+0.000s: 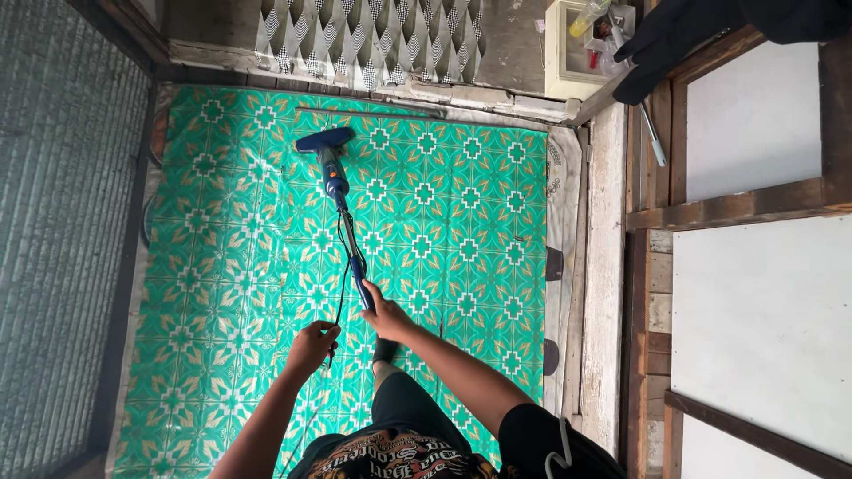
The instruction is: The person vacuums a patterned green floor mat by moving a handheld vacuum cleaner back and forth across the surface by hand.
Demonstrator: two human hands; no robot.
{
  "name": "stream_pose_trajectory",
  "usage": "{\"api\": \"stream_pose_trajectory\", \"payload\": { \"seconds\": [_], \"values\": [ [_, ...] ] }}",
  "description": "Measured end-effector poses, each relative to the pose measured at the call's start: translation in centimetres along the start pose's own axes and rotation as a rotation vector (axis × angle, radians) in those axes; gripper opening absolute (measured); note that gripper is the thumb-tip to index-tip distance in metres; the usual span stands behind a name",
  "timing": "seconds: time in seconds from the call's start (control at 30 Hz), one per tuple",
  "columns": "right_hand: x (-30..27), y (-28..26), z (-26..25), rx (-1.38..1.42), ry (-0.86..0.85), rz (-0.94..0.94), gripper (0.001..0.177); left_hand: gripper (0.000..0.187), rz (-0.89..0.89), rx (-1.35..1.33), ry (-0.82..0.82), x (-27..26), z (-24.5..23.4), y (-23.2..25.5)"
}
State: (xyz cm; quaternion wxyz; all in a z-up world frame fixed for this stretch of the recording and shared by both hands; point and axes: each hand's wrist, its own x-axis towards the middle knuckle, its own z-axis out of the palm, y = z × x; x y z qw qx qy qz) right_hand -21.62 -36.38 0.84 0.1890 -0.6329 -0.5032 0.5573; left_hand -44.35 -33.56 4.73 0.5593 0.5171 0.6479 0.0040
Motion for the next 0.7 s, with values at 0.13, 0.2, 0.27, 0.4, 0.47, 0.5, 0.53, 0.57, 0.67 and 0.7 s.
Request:
{"api": "stream_pose_trajectory", "payload": {
  "seconds": [0.13, 0.2, 0.27, 0.4, 0.47, 0.5, 0.53, 0.57, 0.67, 0.7],
  "values": [
    [-0.6, 0.2, 1.6, 0.019, 0.107, 0.043, 0.089, 0.037, -0.006, 0.027, -0.003, -0.6, 0.0, -0.5],
    [-1.2, -0.5, 1.7, 0.174, 0.071, 0.247, 0.089, 0.037, 0.011, 0.083, -0.036, -1.5, 0.0, -0.8],
    [-1.4, -1.5, 1.9, 0.286, 0.037, 0.363, 0.082, 0.037, 0.037, 0.107, -0.081, -3.0, 0.2, -1.1],
    [-3.4, -2.9, 4.9, 0.351, -0.048, 0.477, 0.062, 0.033, 0.201, 0.166, -0.154, -6.7, 1.3, -2.1],
    [-4.8, -3.2, 7.8, 0.382, -0.040, 0.425, 0.042, 0.033, 0.256, 0.243, -0.209, -8.6, 1.6, -3.2],
    [-5.4, -3.2, 9.2, 0.396, -0.037, 0.397, 0.034, 0.034, 0.249, 0.289, -0.255, -9.3, 1.6, -4.0],
    [-6.4, -3.1, 10.8, 0.381, -0.002, 0.366, 0.030, 0.035, 0.233, 0.340, -0.304, -10.4, 1.3, -5.6],
    [-7.8, -2.7, 12.1, 0.366, 0.033, 0.335, 0.026, 0.031, 0.299, 0.330, -0.352, -11.3, 1.2, -7.5],
    [-12.1, -2.4, 17.3, 0.318, 0.224, 0.343, 0.017, 0.024, 0.444, 0.312, -0.516, -12.5, 0.6, -13.2],
    [-13.4, -2.3, 18.9, 0.299, 0.303, 0.362, 0.014, 0.026, 0.463, 0.305, -0.583, -12.8, 0.1, -15.1]
  ]
}}
